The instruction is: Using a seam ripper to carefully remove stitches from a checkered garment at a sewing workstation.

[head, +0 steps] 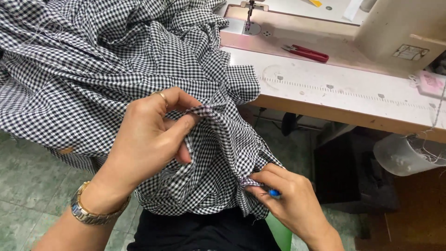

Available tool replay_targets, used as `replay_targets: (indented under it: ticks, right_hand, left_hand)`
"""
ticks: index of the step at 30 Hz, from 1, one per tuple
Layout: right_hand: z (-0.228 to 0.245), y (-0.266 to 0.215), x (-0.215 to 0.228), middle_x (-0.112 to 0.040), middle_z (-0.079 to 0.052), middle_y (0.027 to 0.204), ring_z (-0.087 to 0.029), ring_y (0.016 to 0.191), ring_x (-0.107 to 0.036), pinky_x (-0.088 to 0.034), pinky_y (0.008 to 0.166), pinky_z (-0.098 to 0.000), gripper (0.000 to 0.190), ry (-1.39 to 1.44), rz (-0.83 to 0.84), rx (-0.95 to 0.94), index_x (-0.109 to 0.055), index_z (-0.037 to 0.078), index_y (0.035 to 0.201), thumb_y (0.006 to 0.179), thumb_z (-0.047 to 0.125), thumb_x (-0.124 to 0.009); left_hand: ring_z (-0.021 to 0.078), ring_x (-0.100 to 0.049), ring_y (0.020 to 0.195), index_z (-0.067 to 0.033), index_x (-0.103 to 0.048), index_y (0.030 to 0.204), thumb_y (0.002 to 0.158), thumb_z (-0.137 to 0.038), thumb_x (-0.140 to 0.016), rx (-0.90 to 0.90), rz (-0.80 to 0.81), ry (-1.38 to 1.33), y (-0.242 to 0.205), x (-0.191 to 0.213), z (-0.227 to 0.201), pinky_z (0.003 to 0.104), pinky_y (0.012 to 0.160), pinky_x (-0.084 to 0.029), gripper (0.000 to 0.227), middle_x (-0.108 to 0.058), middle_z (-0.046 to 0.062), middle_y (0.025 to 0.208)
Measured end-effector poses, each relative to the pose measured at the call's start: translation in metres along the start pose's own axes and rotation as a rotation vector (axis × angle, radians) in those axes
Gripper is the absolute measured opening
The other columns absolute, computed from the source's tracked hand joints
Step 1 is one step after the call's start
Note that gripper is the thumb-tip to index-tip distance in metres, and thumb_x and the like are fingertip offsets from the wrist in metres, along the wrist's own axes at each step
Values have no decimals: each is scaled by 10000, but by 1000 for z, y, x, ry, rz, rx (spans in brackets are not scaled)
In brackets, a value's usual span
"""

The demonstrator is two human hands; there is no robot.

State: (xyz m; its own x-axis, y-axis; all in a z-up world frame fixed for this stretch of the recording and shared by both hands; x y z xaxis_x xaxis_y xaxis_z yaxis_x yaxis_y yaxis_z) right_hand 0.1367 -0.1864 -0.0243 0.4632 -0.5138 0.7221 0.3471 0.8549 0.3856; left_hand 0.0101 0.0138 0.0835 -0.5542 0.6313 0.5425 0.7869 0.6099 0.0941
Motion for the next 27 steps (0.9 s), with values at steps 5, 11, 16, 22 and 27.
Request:
replay_targets:
  ticks: [5, 11, 16, 22, 27]
  right_hand:
    - [7, 22, 17, -718, 39, 661, -46, 531, -599, -462, 472, -225, 122, 127, -66, -50, -742, 92, 819, 800, 210, -719]
    - [10, 40, 33, -523, 41, 564, -40, 575, -436, -355, 542, -210, 272, 449, -305, -550, -686, 47, 640, 873, 188, -700]
    - [4, 46, 24, -589, 13, 634, -67, 620, -524, -426, 581, -198, 209, 718, -351, -572, -685, 30, 702, 873, 148, -703]
    - [9, 52, 24, -623, -10, 654, -78, 606, -558, -438, 533, -197, 217, 742, -346, -562, -667, 29, 712, 886, 155, -687]
    - [9, 54, 25, -628, -14, 687, -88, 654, -571, -454, 585, -206, 208, 742, -356, -548, -669, 29, 725, 886, 162, -685]
  left_hand:
    - [64, -669, 336, -105, -668, 919, 890, -107, -635, -236, -122, 17, -4, 2, 1, 148, 375, -472, 44, -654, -13, 431]
    - [100, -731, 533, -43, -598, 967, 902, -46, -602, -340, -304, 105, -10, 2, 28, 188, 505, -516, 65, -692, 21, 575]
    - [190, -659, 750, -36, -622, 877, 837, -9, -630, -867, -472, 195, -65, -30, 37, 316, 713, -565, 48, -660, 58, 824]
    - [126, -643, 592, -67, -647, 1055, 897, -316, -634, -346, 243, -77, -85, -110, 77, 250, 458, -551, 295, -651, 31, 869]
    - [132, -703, 833, -101, -603, 1098, 782, -348, -732, -150, 167, -165, -73, -129, 74, 251, 647, -612, 422, -682, 13, 969]
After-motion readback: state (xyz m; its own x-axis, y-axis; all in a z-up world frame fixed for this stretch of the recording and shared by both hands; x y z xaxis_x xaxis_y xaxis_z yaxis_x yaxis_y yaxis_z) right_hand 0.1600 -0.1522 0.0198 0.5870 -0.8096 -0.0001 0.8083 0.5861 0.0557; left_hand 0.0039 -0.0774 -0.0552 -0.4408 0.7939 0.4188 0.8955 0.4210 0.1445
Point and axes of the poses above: each hand's wrist, its own y-axis towards the middle knuckle, its own x-axis out of the back of the hand, z = x × y, the point moved 2 cm from there along y, towards the middle knuckle
